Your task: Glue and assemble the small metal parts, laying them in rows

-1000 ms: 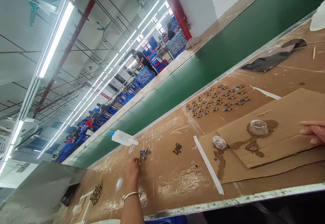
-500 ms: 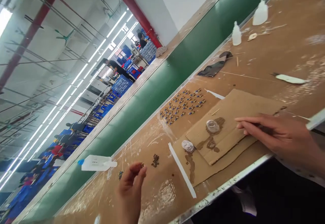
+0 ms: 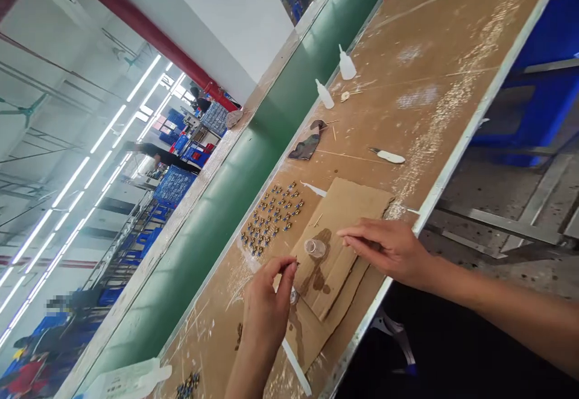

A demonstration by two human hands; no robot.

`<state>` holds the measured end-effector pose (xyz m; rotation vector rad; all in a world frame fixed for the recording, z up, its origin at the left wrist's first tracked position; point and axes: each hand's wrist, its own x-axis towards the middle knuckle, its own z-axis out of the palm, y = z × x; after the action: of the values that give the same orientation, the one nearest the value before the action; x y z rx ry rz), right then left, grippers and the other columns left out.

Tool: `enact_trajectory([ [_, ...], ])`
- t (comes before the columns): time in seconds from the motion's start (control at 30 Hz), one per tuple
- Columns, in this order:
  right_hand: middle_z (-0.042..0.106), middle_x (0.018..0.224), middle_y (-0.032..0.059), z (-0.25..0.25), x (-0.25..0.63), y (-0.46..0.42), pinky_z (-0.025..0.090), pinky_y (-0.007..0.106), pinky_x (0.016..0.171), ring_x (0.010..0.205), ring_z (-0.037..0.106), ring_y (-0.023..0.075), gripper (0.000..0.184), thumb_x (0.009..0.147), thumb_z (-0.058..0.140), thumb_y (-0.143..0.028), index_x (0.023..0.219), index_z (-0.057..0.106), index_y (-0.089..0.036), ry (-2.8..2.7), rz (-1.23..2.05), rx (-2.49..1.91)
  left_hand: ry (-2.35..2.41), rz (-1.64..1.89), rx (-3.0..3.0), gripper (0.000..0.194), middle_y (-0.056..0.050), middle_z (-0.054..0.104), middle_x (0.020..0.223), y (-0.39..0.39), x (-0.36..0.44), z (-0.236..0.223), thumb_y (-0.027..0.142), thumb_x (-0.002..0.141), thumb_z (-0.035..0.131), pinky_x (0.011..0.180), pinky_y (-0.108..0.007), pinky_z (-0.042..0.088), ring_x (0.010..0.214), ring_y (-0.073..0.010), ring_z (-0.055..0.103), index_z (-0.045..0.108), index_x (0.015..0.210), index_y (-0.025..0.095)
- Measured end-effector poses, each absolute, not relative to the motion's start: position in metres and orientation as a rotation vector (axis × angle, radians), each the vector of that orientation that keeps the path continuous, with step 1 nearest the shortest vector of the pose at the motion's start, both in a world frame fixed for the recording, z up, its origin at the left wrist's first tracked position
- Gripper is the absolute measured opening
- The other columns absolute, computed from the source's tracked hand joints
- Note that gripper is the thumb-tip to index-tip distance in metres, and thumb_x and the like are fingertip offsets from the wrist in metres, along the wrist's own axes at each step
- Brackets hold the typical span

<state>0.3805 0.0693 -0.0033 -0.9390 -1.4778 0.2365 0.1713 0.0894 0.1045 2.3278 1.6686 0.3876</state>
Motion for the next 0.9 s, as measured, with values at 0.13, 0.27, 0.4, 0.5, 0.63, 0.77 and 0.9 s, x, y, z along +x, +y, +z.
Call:
enact_trajectory([
  [0.13, 0.058, 0.067, 0.0001, -0.003, 0.382, 0.071, 0.041, 0.019, 0.053, 0.057, 0.052, 0.0069, 0.018, 0.09, 0.045, -0.016, 0.1, 0.06, -0.017, -1.459, 0.237, -0.905, 1.662, 0.327, 2.381, 0.022, 0.0, 0.068, 0.071, 0.104, 0.188, 0.104, 0.036, 0.082, 0.05, 0.066, -0.029, 0.047, 0.066, -0.0158, 0.062, 0.066, 0.079, 0.021],
  [0.27, 0.053, 0.063, -0.0006, -0.003, 0.383, 0.071, 0.039, 0.019, 0.054, 0.056, 0.048, 0.0073, 0.017, 0.091, 0.044, -0.017, 0.1, 0.058, -0.017, -1.424, 0.223, -0.885, 1.621, 0.316, 2.438, 0.018, 0.0, 0.069, 0.071, 0.112, 0.197, 0.105, 0.033, 0.079, 0.053, 0.066, -0.028, 0.048, 0.066, -0.0151, 0.063, 0.066, 0.075, 0.022],
  [0.4, 0.053, 0.064, 0.0, -0.003, 0.384, 0.072, 0.039, 0.019, 0.056, 0.058, 0.048, 0.0068, 0.015, 0.09, 0.045, -0.014, 0.097, 0.059, -0.013, -1.409, 0.23, -0.87, 1.558, 0.285, 2.513, 0.016, 0.001, 0.07, 0.072, 0.116, 0.199, 0.105, 0.03, 0.078, 0.054, 0.065, -0.026, 0.048, 0.066, -0.0141, 0.064, 0.067, 0.075, 0.022],
  [0.5, 0.055, 0.065, 0.001, -0.003, 0.384, 0.072, 0.04, 0.019, 0.056, 0.059, 0.049, 0.0067, 0.015, 0.089, 0.047, -0.012, 0.096, 0.06, -0.011, -1.401, 0.236, -0.857, 1.546, 0.265, 2.547, 0.016, 0.002, 0.069, 0.069, 0.117, 0.202, 0.105, 0.031, 0.078, 0.054, 0.063, -0.024, 0.048, 0.062, -0.0132, 0.063, 0.066, 0.073, 0.022],
  [0.63, 0.056, 0.067, 0.0011, -0.004, 0.385, 0.072, 0.04, 0.02, 0.056, 0.059, 0.05, 0.007, 0.015, 0.089, 0.047, -0.012, 0.096, 0.059, -0.012, -1.395, 0.233, -0.856, 1.572, 0.257, 2.561, 0.017, 0.003, 0.067, 0.063, 0.116, 0.21, 0.109, 0.032, 0.076, 0.053, 0.059, -0.024, 0.047, 0.058, -0.0127, 0.061, 0.066, 0.069, 0.022],
  [0.77, 0.056, 0.066, 0.0006, -0.004, 0.386, 0.072, 0.04, 0.019, 0.056, 0.06, 0.05, 0.0067, 0.015, 0.089, 0.046, -0.013, 0.097, 0.059, -0.012, -1.403, 0.23, -0.862, 1.534, 0.241, 2.584, 0.017, 0.003, 0.066, 0.061, 0.117, 0.214, 0.111, 0.032, 0.076, 0.054, 0.057, -0.023, 0.046, 0.056, -0.012, 0.06, 0.065, 0.068, 0.022],
  [0.9, 0.056, 0.066, 0.0005, -0.005, 0.386, 0.072, 0.04, 0.018, 0.056, 0.06, 0.05, 0.0064, 0.015, 0.089, 0.046, -0.013, 0.096, 0.059, -0.012, -1.398, 0.233, -0.87, 1.53, 0.206, 2.604, 0.017, 0.003, 0.066, 0.062, 0.118, 0.215, 0.111, 0.031, 0.076, 0.053, 0.058, -0.023, 0.045, 0.057, -0.0124, 0.06, 0.065, 0.068, 0.022],
])
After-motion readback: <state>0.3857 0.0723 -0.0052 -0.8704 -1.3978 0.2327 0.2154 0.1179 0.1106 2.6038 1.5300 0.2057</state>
